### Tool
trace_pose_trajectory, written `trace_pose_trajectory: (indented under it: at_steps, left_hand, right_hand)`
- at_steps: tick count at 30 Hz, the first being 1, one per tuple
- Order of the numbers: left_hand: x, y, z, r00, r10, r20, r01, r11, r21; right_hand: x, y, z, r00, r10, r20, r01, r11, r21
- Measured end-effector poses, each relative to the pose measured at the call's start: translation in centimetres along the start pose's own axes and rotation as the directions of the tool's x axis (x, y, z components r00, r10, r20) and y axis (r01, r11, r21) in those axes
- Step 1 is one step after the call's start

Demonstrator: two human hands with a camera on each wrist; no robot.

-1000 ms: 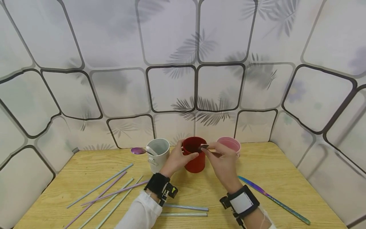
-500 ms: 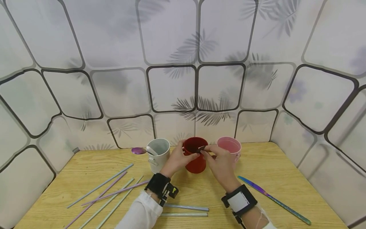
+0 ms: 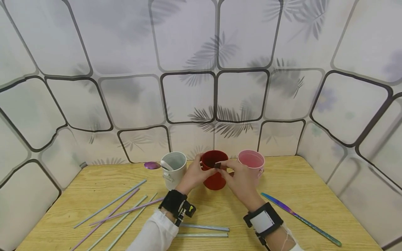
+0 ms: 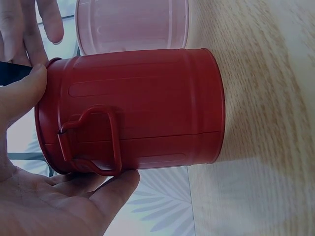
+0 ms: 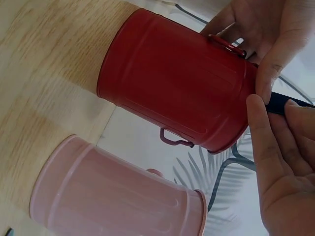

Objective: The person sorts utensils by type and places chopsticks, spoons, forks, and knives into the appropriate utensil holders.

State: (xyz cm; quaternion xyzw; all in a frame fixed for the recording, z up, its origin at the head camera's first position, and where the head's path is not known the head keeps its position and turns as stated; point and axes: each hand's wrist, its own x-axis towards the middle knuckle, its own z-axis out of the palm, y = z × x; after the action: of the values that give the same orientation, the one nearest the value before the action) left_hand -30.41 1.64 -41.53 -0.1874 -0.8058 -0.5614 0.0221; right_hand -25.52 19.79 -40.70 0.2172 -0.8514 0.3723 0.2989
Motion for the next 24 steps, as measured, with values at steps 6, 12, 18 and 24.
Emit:
trace_pose_trajectory:
  at_steps: [6, 12, 18, 24]
  left_hand:
    - [0.0, 0.1, 0.1, 1.000, -0.015, 0.002, 0.015, 1.000, -0.006]
    - [0.0, 0.2, 0.0, 1.000, -0.014, -0.005, 0.014, 1.000, -0.014]
    - [0.0, 0.1, 0.0, 1.000, -0.016, -0.003, 0.016, 1.000, -0.026]
    - [0.1, 0.0, 0.1, 1.000, -0.011, 0.000, 0.011, 0.999, -0.031]
  right_hand:
    - [0.3, -0.7, -0.9, 1.000, 0.017, 0.019, -0.017, 1.000, 0.014]
    - [0.8, -1.2, -3.3, 0.999, 0.050, 0.010, -0.051, 0.997, 0.062]
    - [1.1, -1.1, -6.1, 0.998, 0.044, -0.039, -0.045, 0.998, -0.040]
    - [1.1, -0.5, -9.5, 0.994, 0.102, -0.027, -0.105, 0.985, -0.136]
